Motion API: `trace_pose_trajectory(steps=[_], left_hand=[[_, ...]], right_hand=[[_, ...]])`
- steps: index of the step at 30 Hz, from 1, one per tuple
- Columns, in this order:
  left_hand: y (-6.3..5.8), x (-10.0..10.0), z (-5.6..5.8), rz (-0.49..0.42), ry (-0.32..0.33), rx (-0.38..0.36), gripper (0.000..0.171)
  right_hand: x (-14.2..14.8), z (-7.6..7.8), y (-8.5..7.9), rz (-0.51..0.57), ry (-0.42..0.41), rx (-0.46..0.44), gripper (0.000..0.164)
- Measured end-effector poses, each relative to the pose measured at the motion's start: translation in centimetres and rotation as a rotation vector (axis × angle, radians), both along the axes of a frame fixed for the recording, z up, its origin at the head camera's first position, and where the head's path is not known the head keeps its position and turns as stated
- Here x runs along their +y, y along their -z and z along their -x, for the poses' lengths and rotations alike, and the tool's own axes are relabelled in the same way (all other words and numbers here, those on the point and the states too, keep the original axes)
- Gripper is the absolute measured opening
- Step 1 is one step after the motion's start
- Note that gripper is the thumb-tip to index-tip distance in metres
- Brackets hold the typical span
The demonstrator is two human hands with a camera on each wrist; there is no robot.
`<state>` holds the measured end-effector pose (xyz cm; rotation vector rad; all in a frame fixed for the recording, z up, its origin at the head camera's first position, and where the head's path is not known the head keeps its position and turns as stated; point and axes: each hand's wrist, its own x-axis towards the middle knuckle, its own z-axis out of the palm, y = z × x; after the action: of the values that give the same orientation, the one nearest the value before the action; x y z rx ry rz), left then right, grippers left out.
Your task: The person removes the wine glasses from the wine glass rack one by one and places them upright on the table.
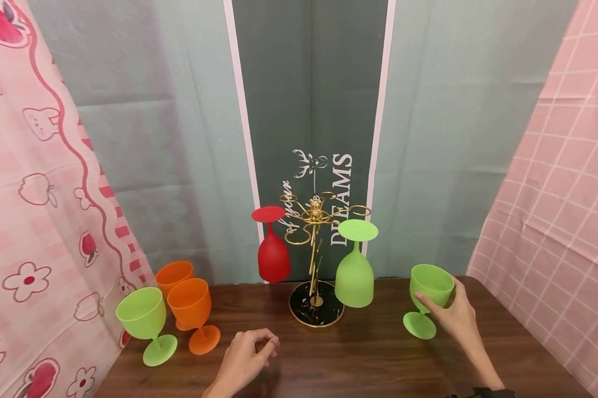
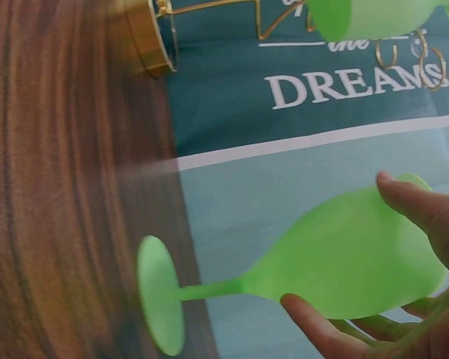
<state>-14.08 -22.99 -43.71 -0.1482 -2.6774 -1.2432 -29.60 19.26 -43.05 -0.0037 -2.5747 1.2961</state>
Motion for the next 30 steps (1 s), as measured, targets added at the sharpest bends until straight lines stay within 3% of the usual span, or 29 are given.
trace_pose_trajectory(steps=[19,24,30], left_hand=[[0.1,0.3,0.0,-0.005,0.019,0.012,0.019],[0.1,0.4,-0.2,-0.006,0.015,0.007,0.018],[-0.1,0.8,-0.7,0.01,0.006,0.006,0.016]], right_hand=[[1.2,1.8,3.8,0.206,-0.052,-0.143,0.089],[2.1,2.4,3.9,0.021,-0.085,-0.176,0.085],[3.7,1.9,2.0,-0.317,-0.306,-0.222,0.078]])
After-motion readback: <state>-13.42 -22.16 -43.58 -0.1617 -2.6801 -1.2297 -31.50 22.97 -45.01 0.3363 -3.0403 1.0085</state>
